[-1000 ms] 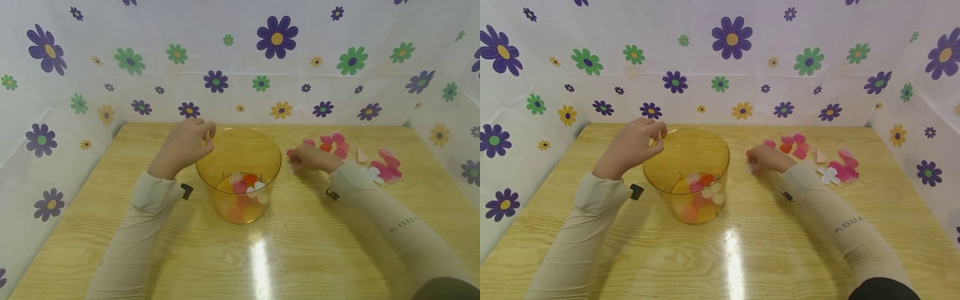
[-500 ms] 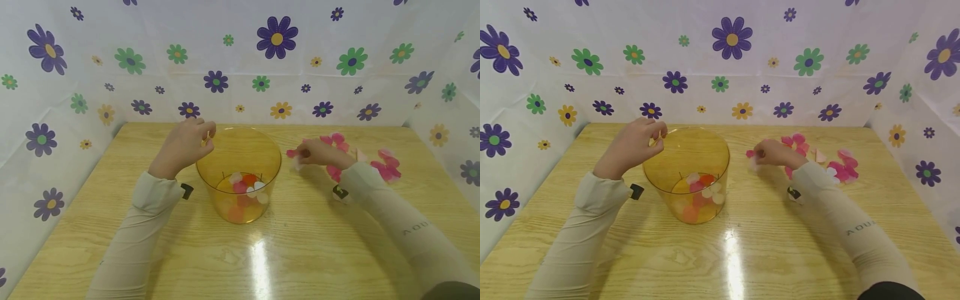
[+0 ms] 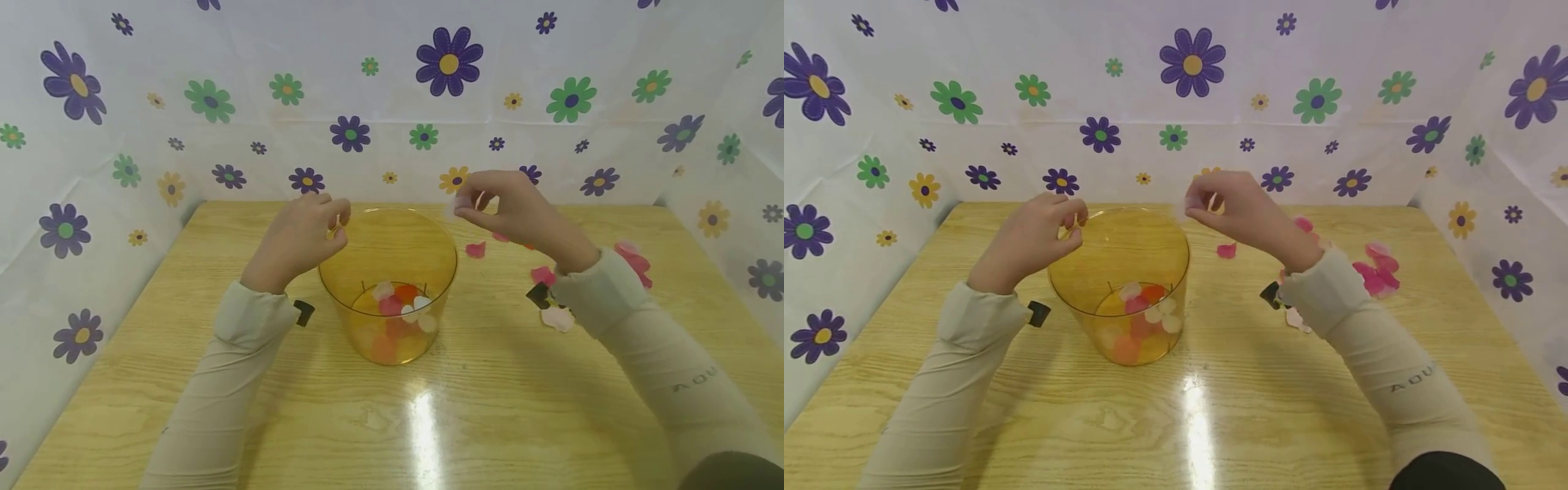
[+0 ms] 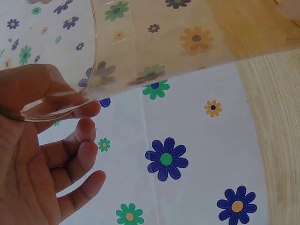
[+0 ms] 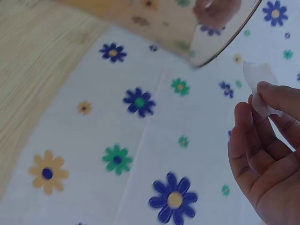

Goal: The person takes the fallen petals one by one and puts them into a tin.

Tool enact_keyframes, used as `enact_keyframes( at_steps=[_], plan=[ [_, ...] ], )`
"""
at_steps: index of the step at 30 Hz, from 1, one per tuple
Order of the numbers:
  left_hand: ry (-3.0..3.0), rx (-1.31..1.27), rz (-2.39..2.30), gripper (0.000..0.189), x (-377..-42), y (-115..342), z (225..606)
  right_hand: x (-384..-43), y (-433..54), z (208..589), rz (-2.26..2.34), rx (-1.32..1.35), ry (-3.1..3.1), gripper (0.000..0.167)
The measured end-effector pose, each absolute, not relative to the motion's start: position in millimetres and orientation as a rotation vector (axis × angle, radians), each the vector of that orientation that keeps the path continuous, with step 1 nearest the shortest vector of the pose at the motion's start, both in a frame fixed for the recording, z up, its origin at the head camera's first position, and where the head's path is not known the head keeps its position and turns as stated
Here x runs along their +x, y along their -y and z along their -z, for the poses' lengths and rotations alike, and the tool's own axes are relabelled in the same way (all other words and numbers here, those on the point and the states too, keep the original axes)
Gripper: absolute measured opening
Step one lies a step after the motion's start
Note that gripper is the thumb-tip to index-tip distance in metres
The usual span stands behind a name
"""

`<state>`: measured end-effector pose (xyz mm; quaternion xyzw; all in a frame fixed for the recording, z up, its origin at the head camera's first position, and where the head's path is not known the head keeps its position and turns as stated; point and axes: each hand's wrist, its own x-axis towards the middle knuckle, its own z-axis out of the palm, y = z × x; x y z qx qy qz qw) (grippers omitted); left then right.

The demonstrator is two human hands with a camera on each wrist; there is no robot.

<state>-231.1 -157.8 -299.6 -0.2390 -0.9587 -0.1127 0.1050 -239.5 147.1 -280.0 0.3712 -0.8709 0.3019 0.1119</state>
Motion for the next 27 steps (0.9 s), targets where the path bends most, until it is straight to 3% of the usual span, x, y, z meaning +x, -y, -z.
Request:
enact_keyframes(
  at_steps=[8,13,27],
  plan=[
    [2.829,-0.704,0.339,0.010,-232,157,301,-225,-119,277,-0.886,1.290,2.590,0.009],
    [2.836,-0.704,0.332,0.010,-232,157,301,-224,-117,280,-0.856,1.285,2.635,0.010],
    [2.843,-0.693,0.353,0.010,-231,158,300,-227,-161,293,-0.803,1.122,2.626,0.010]
  ],
)
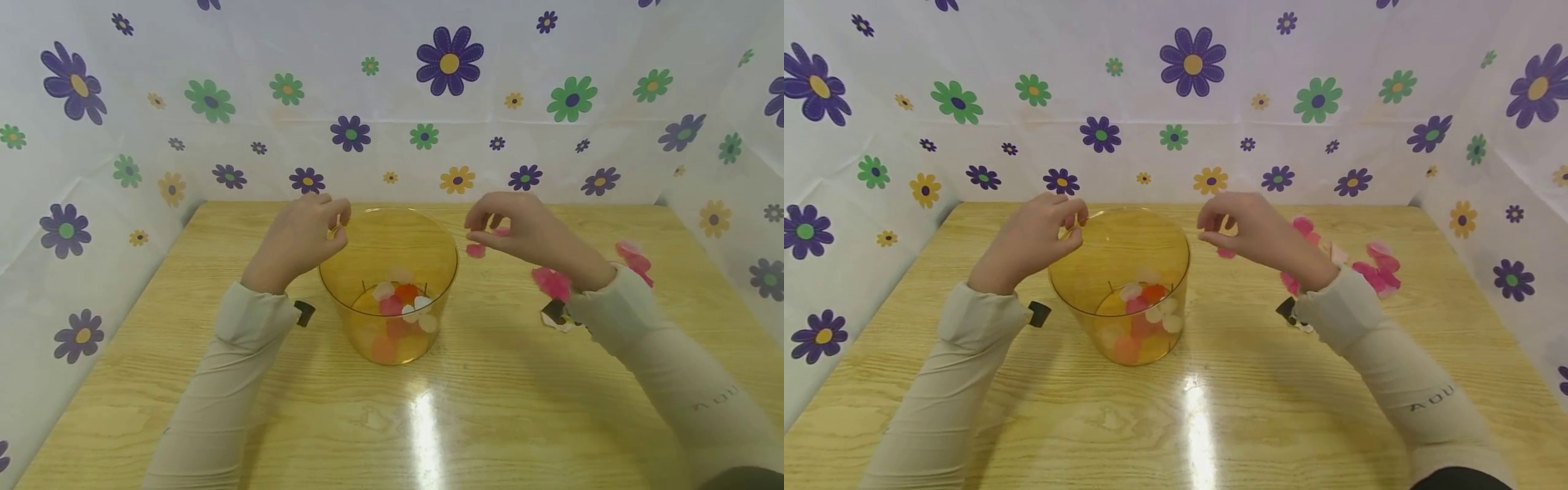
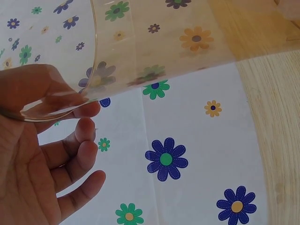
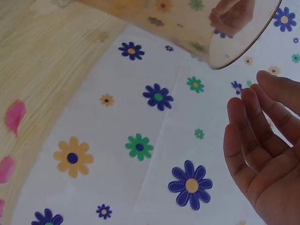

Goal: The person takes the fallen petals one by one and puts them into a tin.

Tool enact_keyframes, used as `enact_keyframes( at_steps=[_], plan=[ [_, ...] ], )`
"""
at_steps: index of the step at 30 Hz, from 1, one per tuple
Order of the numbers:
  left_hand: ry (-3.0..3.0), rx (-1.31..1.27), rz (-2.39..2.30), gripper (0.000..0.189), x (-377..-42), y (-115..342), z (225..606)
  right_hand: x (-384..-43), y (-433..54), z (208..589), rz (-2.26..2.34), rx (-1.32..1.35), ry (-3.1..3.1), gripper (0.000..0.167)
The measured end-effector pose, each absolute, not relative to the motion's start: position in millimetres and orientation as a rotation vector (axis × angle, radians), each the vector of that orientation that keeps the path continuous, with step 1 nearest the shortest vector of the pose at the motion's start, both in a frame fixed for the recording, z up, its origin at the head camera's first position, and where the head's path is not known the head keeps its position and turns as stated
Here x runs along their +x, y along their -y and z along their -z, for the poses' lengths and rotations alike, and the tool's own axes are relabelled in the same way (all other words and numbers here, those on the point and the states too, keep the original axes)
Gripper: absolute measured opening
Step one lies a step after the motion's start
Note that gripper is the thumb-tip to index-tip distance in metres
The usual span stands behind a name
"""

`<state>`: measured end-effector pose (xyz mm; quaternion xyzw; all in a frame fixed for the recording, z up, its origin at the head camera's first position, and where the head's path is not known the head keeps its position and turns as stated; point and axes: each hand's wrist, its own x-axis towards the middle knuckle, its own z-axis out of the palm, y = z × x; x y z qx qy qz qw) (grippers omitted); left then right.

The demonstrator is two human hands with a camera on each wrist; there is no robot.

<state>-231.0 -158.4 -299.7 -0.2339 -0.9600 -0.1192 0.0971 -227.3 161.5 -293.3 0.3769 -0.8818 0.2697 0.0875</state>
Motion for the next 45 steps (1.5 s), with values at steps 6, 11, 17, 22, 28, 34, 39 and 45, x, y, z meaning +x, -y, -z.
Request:
enact_keyframes(
  at_steps=[6,11,17,22,28,34,39,45],
  plan=[
    [2.839,-0.691,0.357,0.010,-231,157,300,-227,-204,311,-0.703,1.002,2.808,0.011],
    [2.841,-0.693,0.372,0.011,-231,157,300,-219,-232,335,-0.617,1.037,3.004,0.013],
    [2.845,-0.691,0.350,0.011,-231,156,299,-211,-254,363,-0.504,1.126,3.149,0.022],
    [2.845,-0.687,0.343,0.012,-231,156,299,-209,-264,376,-0.403,1.183,3.195,0.023],
    [2.846,-0.688,0.344,0.012,-230,156,299,-209,-266,387,-0.290,1.308,3.118,0.027],
    [2.837,-0.683,0.347,0.012,-231,157,299,-212,-266,392,-0.241,1.248,3.124,0.022],
    [2.852,-0.671,0.353,0.013,-232,157,299,-215,-264,392,-0.252,1.214,3.150,0.020],
    [2.854,-0.676,0.343,0.013,-232,156,300,-216,-264,389,-0.249,1.254,3.123,0.018]
  ],
)
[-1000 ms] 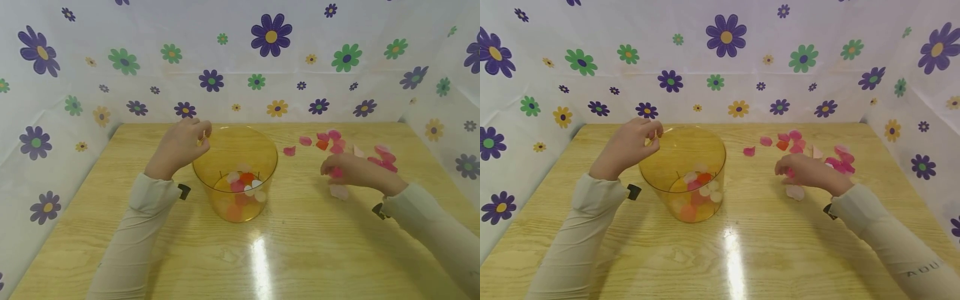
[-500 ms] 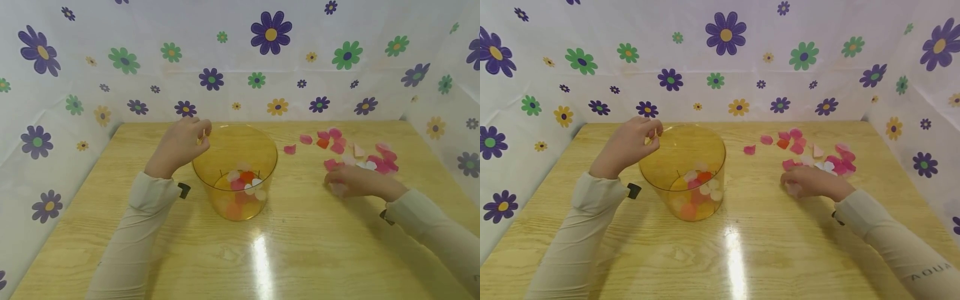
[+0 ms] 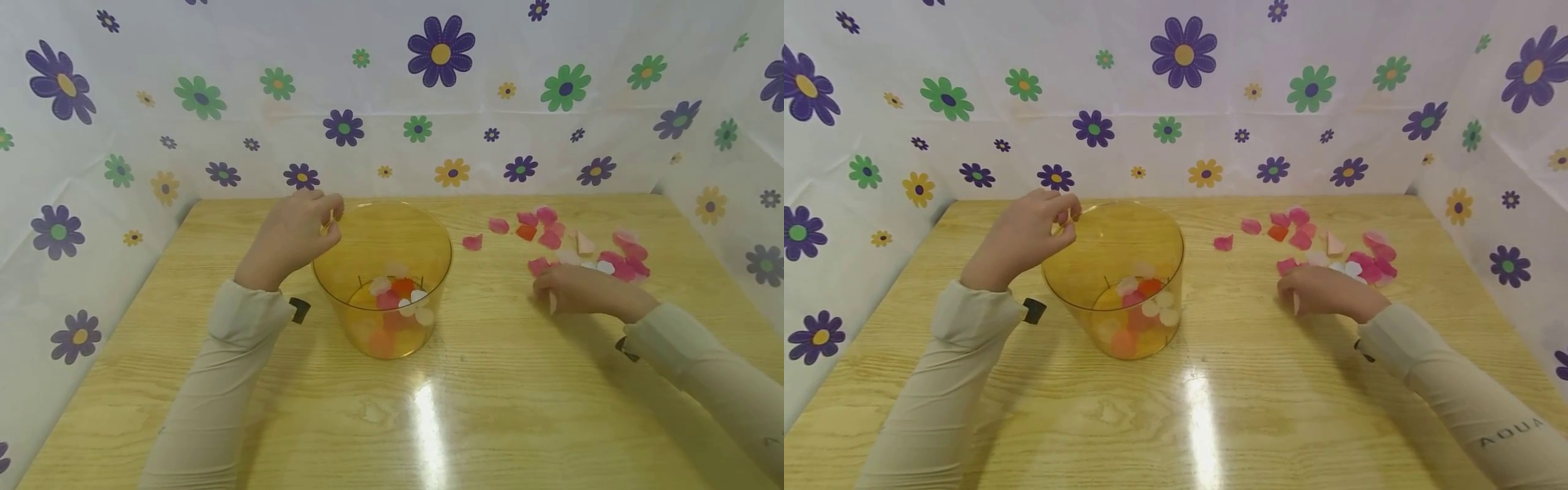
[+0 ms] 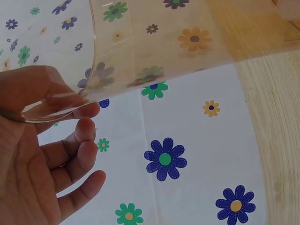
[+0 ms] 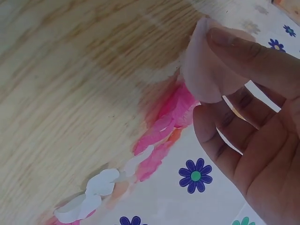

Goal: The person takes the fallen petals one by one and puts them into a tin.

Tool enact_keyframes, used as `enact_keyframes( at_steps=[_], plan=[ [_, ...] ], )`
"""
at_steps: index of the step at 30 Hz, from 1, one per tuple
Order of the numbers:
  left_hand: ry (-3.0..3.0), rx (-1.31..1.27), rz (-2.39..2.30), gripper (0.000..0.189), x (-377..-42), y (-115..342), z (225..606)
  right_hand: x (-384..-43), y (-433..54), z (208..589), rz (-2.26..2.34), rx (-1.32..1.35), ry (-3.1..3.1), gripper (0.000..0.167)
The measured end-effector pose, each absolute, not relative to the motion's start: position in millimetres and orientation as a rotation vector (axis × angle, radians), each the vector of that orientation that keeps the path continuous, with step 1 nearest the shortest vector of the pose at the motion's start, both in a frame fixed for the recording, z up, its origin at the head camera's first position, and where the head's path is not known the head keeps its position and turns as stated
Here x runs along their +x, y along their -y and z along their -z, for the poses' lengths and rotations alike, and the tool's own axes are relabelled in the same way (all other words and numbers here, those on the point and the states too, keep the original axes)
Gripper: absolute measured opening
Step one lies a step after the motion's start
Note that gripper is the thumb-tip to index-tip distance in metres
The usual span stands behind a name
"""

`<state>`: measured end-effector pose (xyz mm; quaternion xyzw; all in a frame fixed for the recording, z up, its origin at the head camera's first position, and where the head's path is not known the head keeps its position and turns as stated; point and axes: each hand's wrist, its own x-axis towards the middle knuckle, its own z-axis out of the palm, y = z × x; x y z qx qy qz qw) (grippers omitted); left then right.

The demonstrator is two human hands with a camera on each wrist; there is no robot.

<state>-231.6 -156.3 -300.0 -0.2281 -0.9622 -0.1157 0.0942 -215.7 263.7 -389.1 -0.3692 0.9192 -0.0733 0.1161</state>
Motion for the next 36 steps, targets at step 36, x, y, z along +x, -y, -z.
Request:
enact_keyframes(
  at_steps=[36],
  plan=[
    [2.861,-0.674,0.397,0.013,-232,159,302,-236,-143,284,1.018,-1.361,-2.889,0.014]
  ],
)
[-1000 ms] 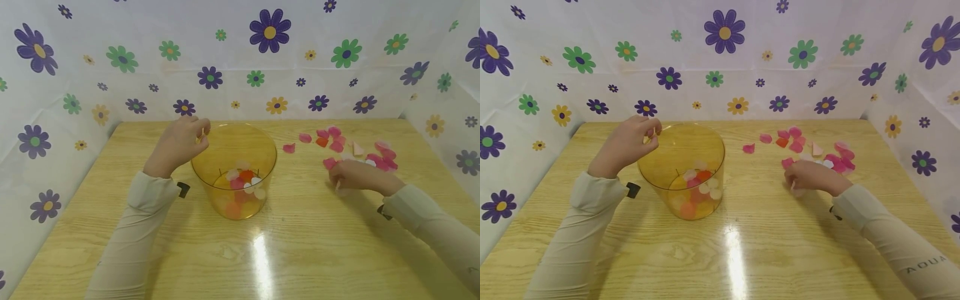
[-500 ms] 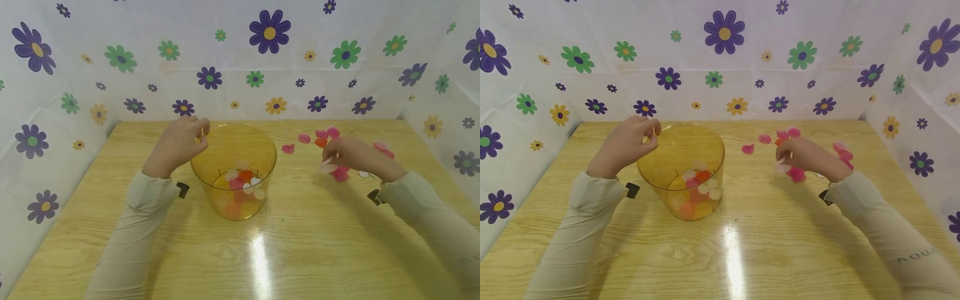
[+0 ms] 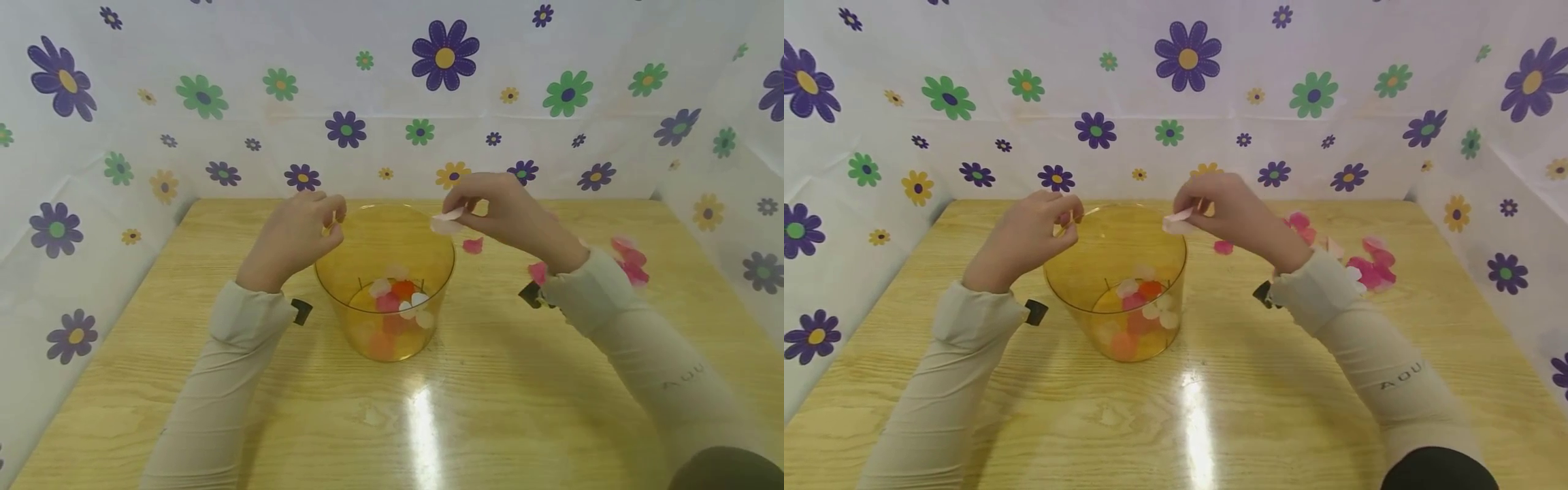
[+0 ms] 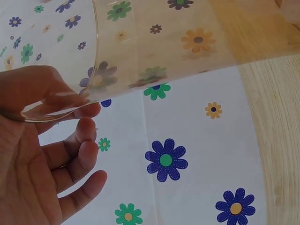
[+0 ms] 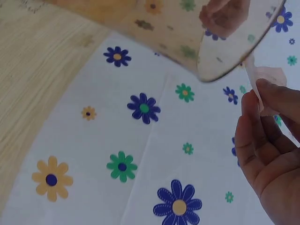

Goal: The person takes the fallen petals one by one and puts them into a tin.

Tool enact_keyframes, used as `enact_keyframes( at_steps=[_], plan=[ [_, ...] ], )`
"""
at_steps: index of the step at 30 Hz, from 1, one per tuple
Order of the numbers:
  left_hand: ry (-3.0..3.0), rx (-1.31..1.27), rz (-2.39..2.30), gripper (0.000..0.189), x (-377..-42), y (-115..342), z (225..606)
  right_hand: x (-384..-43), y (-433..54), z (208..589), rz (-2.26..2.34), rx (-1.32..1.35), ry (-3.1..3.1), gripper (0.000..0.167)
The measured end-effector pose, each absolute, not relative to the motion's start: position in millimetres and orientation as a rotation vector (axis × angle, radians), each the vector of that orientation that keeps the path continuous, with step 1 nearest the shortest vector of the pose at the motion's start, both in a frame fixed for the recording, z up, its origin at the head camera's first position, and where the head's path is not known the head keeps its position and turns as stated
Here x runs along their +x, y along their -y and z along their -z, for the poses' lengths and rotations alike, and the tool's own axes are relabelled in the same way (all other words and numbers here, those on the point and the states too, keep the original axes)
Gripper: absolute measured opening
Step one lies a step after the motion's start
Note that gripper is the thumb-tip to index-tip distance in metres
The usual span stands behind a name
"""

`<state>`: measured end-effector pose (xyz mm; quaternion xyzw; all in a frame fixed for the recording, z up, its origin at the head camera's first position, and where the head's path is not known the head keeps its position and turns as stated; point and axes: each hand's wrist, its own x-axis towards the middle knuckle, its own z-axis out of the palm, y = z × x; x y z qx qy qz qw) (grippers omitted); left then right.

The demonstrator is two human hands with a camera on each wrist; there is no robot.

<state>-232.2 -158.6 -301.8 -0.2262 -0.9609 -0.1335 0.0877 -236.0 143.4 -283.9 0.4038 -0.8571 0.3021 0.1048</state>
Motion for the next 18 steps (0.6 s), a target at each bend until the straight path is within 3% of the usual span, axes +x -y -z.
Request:
enact_keyframes(
  at_steps=[7,18],
  plan=[
    [2.852,-0.677,0.406,0.012,-233,158,302,-232,-116,285,-0.881,1.304,2.652,0.017],
    [2.873,-0.660,0.404,0.013,-233,158,303,-231,-121,290,-0.895,1.302,2.594,0.015]
  ],
)
